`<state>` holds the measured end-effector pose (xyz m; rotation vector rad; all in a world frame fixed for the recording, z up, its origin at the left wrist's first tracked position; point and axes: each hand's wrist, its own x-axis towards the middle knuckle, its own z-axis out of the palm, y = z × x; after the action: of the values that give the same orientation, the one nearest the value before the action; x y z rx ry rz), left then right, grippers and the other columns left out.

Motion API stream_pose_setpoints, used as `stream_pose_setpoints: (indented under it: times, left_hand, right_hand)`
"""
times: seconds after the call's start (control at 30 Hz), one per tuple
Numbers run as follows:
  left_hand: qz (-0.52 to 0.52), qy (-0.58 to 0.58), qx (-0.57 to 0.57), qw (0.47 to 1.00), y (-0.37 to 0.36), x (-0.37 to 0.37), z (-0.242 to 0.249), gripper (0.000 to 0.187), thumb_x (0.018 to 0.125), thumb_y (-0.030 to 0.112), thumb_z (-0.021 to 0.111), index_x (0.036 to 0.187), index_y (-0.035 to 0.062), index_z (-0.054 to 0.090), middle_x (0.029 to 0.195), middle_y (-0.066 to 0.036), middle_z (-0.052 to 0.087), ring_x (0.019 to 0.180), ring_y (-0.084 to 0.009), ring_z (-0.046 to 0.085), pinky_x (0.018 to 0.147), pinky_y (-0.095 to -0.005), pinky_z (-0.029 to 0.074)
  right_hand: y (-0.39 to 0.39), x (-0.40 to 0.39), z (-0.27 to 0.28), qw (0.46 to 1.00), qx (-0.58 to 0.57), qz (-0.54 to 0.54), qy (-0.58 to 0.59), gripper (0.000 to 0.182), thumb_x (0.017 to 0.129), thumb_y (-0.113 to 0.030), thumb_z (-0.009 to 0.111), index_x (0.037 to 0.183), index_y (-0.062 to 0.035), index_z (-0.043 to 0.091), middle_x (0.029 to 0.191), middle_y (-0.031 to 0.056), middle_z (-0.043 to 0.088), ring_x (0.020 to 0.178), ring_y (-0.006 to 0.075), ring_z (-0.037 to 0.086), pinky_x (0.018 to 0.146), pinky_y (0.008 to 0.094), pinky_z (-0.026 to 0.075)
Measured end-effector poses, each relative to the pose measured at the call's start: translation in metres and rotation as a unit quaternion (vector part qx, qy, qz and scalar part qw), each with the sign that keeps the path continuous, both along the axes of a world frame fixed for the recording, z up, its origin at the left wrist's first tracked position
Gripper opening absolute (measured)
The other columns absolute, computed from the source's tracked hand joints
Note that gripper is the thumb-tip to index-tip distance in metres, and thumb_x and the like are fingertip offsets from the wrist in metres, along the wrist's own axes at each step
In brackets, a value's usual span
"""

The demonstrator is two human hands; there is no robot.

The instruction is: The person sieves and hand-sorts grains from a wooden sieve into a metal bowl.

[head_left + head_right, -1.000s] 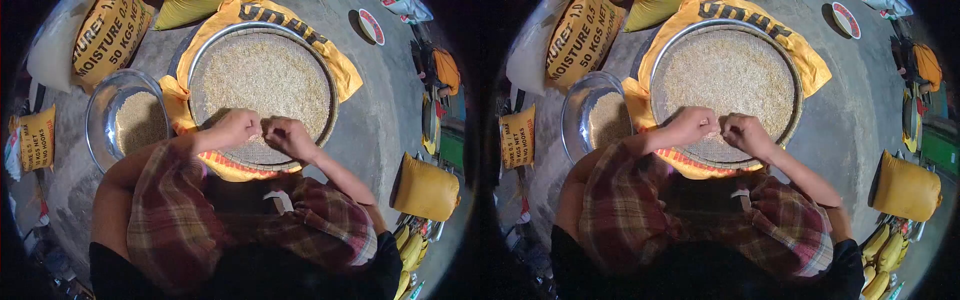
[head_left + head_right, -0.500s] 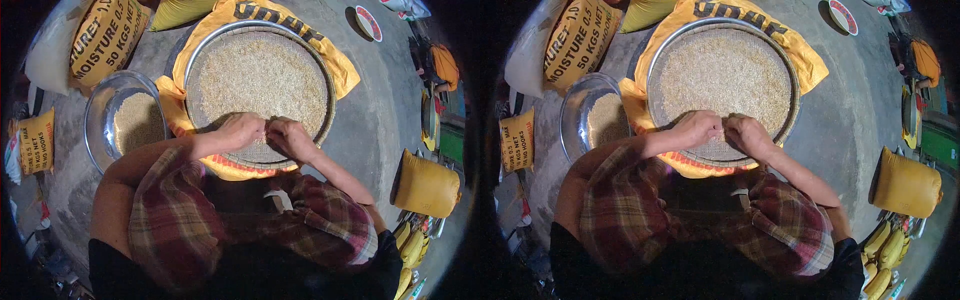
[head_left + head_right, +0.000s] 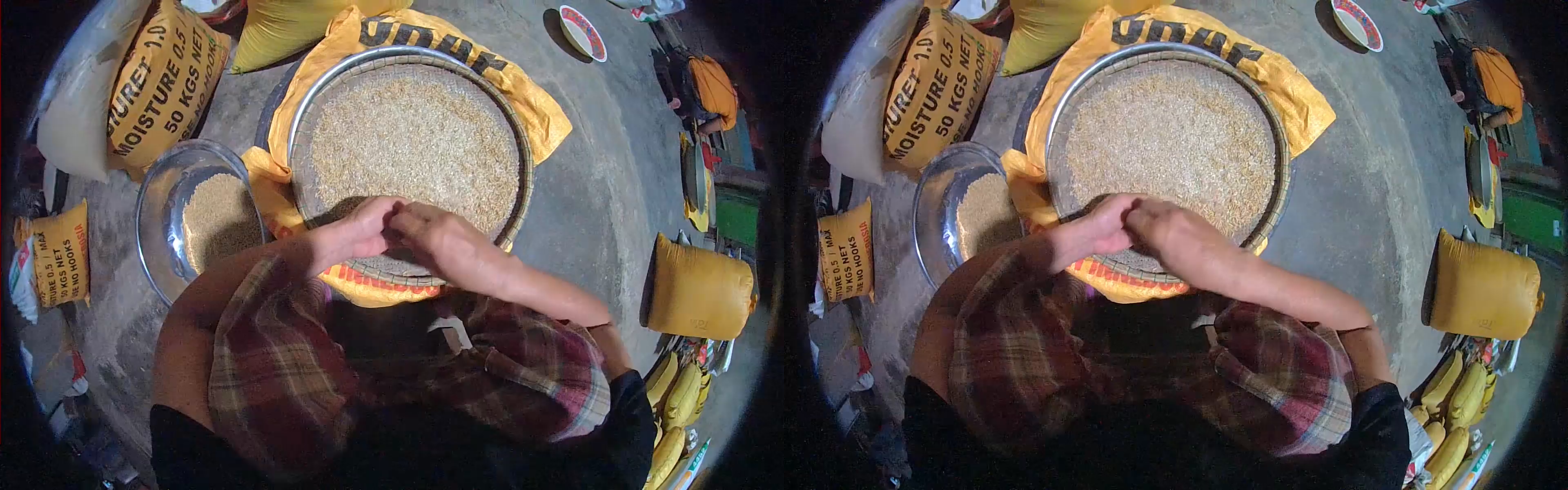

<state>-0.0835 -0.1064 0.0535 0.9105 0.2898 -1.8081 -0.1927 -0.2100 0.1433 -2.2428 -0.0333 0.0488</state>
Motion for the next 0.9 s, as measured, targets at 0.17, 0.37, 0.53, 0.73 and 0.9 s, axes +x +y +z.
stream_pose_setpoints:
  times: [0.17, 0.37, 0.53, 0.73, 0.9]
  left_hand:
    - [0.014, -0.001, 0.018, 1.0, 0.003, 0.011, 0.008, 0.028, 0.088, 0.02, 0.038, 0.098, -0.0006, 0.054, 0.096, -0.012, 0.057, 0.09, -0.022, 0.056, 0.082, -0.0362, 0.045]
    - [-0.211, -0.545, -0.312, 0.749, 0.066, 0.121, 0.051, 0.027, 0.082, 0.022, 0.052, 0.096, -0.0009, 0.057, 0.085, -0.009, 0.059, 0.08, -0.0181, 0.058, 0.072, -0.0306, 0.048]
    - [0.017, -0.539, 0.001, 0.842, 0.173, 0.184, 0.05, 0.033, 0.084, 0.025, 0.048, 0.096, -0.0025, 0.06, 0.087, -0.01, 0.061, 0.076, -0.0177, 0.06, 0.069, -0.03, 0.048]
    - [-0.31, -0.71, 0.175, 0.607, 0.258, 0.212, -0.055, 0.036, 0.083, 0.028, 0.048, 0.099, -0.0022, 0.059, 0.093, -0.018, 0.061, 0.076, -0.0232, 0.06, 0.066, -0.0323, 0.048]
    - [-0.285, -0.702, 0.174, 0.629, 0.178, 0.206, 0.034, 0.026, 0.081, 0.021, 0.054, 0.099, 0.0037, 0.059, 0.092, -0.019, 0.061, 0.082, -0.0338, 0.059, 0.071, -0.0393, 0.047]
  right_hand:
    - [-0.008, -0.002, -0.001, 0.995, -0.053, 0.007, -0.082, 0.029, 0.073, -0.002, 0.052, 0.101, 0.0021, 0.056, 0.1, 0.0172, 0.055, 0.089, 0.0298, 0.057, 0.074, 0.0353, 0.047]
    - [-0.076, -0.031, -0.02, 0.962, -0.161, -0.21, 0.066, 0.019, 0.076, 0.003, 0.051, 0.094, 0.0032, 0.056, 0.085, 0.0164, 0.056, 0.074, 0.0303, 0.058, 0.067, 0.0377, 0.045]
    - [-0.081, -0.058, -0.023, 0.929, -0.257, -0.25, 0.093, 0.022, 0.076, -0.004, 0.058, 0.098, -0.0001, 0.058, 0.09, 0.0169, 0.057, 0.085, 0.0347, 0.056, 0.073, 0.0369, 0.045]
    - [-0.066, -0.072, -0.038, 0.925, -0.26, -0.263, 0.084, 0.029, 0.073, -0.005, 0.06, 0.102, -0.0008, 0.058, 0.096, 0.0162, 0.057, 0.088, 0.0351, 0.053, 0.079, 0.0395, 0.043]
    - [-0.064, -0.082, -0.047, 0.914, -0.32, -0.244, 0.046, 0.025, 0.071, -0.007, 0.062, 0.096, -0.0045, 0.06, 0.09, 0.0128, 0.057, 0.086, 0.0305, 0.051, 0.076, 0.0387, 0.04]
